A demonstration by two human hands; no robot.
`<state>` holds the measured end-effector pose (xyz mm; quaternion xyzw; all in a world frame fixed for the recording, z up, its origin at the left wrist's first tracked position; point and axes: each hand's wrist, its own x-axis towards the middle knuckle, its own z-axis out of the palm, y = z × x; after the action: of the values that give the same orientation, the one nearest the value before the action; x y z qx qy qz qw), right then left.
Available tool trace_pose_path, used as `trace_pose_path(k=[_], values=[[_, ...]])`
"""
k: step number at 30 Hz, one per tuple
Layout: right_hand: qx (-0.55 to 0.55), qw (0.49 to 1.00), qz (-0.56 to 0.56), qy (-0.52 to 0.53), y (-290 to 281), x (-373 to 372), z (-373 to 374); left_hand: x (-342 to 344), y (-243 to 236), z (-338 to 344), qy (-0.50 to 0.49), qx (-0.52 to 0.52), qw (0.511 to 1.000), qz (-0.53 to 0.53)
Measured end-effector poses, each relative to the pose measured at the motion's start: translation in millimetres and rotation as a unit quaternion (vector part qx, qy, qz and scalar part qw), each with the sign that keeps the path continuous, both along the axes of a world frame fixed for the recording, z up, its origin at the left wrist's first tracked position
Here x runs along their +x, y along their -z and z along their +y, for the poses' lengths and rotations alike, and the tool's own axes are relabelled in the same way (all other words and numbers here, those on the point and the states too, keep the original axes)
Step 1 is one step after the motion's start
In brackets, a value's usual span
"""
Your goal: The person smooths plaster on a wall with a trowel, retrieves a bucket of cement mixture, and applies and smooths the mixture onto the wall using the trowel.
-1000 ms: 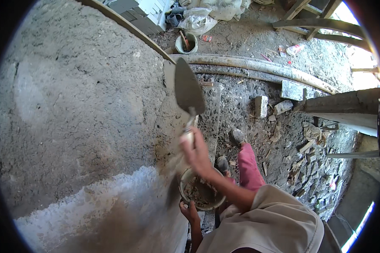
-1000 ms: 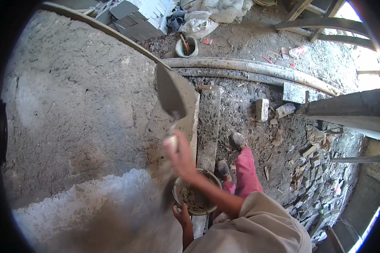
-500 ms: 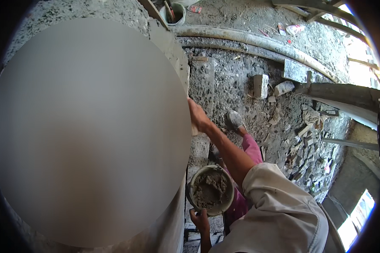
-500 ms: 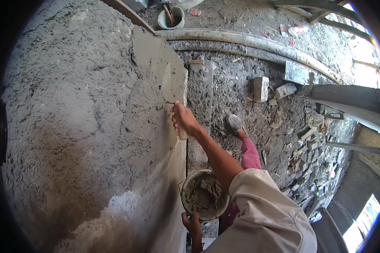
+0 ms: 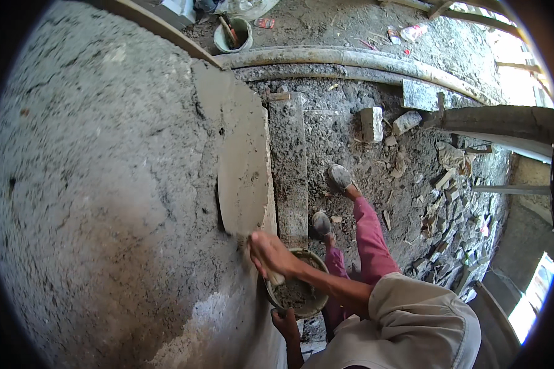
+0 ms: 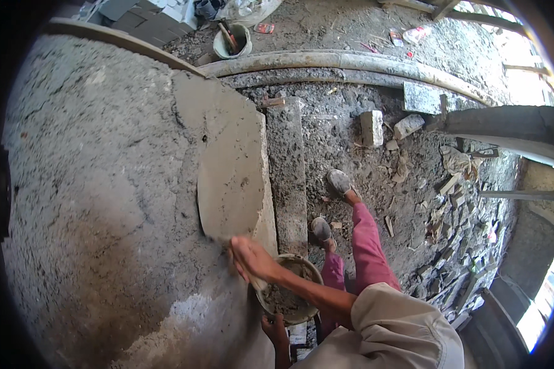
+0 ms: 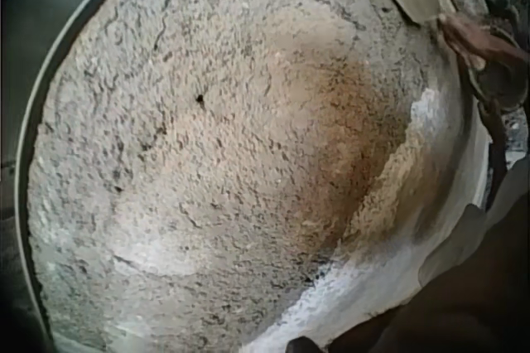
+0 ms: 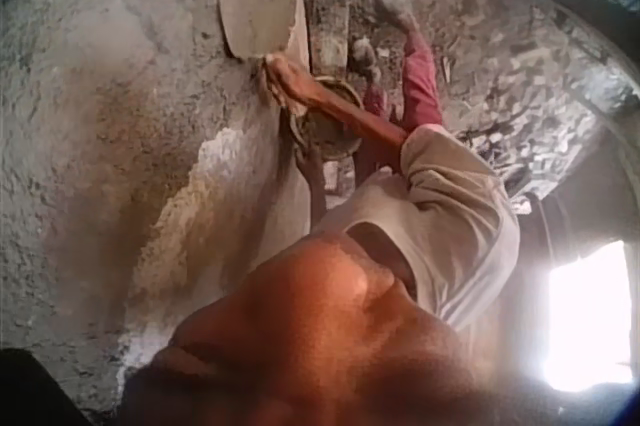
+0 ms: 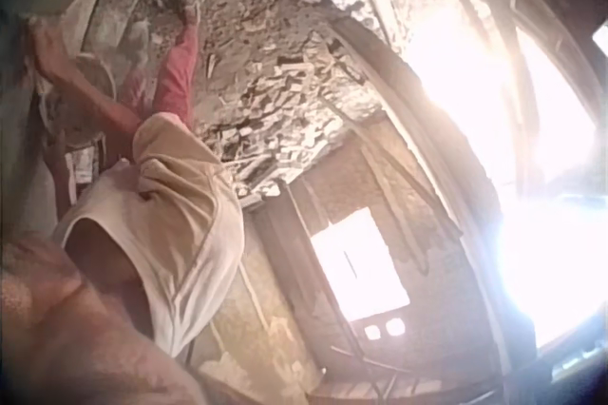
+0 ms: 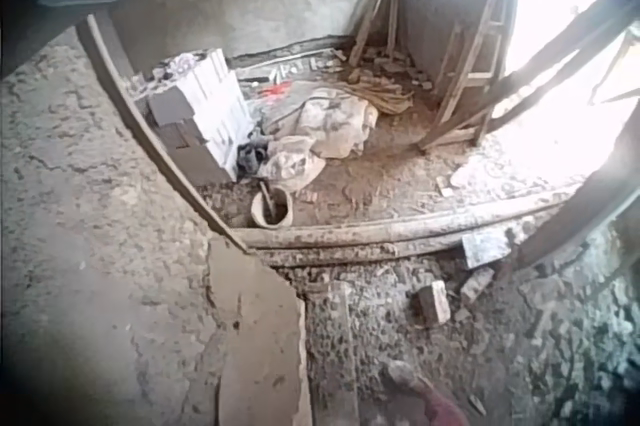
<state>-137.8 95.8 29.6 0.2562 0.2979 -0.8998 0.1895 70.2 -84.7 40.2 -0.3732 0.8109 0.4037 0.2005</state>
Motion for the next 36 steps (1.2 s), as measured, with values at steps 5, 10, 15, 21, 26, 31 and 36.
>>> trace_pose_path(k=[5,10,15,21,26,31,36], values=[[0.044,0.996,-0.004,-0.083,41.6,74.4,23.7,-10.4,-2.1,18.3,-0.055,0.022,0.998,0.007],[-0.125,0.976,-0.168,0.053,142.6,13.6,40.1,-2.3,4.4,27.4,-0.105,0.041,0.993,-0.023],[-0.181,0.973,-0.105,0.099,180.9,-86.2,55.3,43.1,28.4,11.3,-0.075,0.047,0.996,-0.003],[-0.067,0.998,0.004,0.012,67.2,-106.5,85.8,56.0,17.7,9.0,-0.031,0.055,0.998,-0.015],[0.013,1.0,0.025,0.001,18.0,-95.4,76.8,37.6,-10.7,24.5,0.014,0.051,0.998,-0.041],[0.06,0.997,0.051,0.002,-13.9,-69.5,59.8,28.8,-10.9,21.6,0.043,0.046,0.998,-0.009],[0.094,0.989,0.106,-0.039,-45.7,-25.9,46.3,9.0,-18.9,33.8,0.044,0.065,0.995,0.054]])
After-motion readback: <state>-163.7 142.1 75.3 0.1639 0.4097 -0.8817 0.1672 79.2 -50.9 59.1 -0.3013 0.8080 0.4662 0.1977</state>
